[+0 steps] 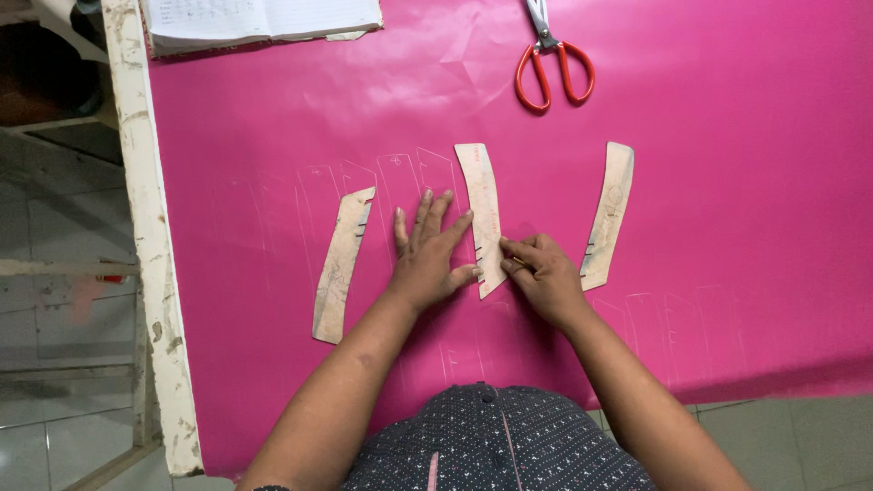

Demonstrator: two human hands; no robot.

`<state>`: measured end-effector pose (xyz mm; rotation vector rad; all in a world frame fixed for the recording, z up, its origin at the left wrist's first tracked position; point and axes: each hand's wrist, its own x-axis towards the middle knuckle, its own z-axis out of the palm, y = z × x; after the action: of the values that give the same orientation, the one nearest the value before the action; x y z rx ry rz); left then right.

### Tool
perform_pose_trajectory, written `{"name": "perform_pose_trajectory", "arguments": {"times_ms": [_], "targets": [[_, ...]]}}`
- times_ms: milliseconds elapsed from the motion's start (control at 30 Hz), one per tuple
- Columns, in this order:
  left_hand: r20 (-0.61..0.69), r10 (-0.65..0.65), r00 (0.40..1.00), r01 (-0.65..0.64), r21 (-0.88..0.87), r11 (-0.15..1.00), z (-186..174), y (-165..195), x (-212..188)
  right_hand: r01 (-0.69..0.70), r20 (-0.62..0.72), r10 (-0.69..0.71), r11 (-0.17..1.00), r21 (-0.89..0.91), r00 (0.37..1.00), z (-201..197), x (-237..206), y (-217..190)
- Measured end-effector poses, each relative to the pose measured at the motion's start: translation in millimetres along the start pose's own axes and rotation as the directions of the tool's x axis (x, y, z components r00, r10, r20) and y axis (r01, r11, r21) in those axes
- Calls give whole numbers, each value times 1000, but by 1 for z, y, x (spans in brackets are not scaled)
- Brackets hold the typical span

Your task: The person places a pattern piece on a large sheet of pink material and traces its outline with a pencil. They repeat this process multiple times, repositioning the pattern to create several identical traced shapes on the material.

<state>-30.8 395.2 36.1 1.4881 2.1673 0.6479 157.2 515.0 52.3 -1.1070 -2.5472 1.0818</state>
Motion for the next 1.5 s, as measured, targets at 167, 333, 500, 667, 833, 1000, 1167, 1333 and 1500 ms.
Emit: {"name": "perform_pose_trajectory", "arguments": {"times_ms": [167, 333, 500, 667, 833, 1000, 1167, 1333, 1500], "targets": [[25, -16, 1000, 16, 21, 1000, -1, 1, 0, -6, 5, 6, 1000, -8, 1000, -1, 0, -2], [43, -23, 999, 21, 52, 998, -5, 5, 3, -26, 15, 26, 1000, -10, 1000, -1, -1, -3], [91, -17, 996, 9, 86, 996, -8, 14, -3, -30, 21, 30, 1000, 3, 999, 1, -1, -1], [151, 26, 988, -39, 81, 996, 9, 39, -12, 144, -51, -144, 990, 7, 988, -10, 14, -15], [198, -312, 929, 327, -47, 944, 56, 70, -4, 200, -25, -204, 971, -129, 979, -34, 42, -54], [161, -185, 970, 185, 13, 983, 86, 59, -8, 197, 239, -167, 974, -108, 956, -36, 59, -84], [168, -126, 978, 126, 9, 992, 95, 50, -11, 186, 320, -125, 968, -169, 939, -27, 62, -85], [217, -46, 975, 9, 167, 986, 80, 53, -14, 227, 291, -171, 959, -172, 941, -19, 64, -79], [-35, 219, 975, -188, 389, 902, 55, 57, -19, 349, 150, -322, 911, -217, 935, -14, 89, -74]]}}
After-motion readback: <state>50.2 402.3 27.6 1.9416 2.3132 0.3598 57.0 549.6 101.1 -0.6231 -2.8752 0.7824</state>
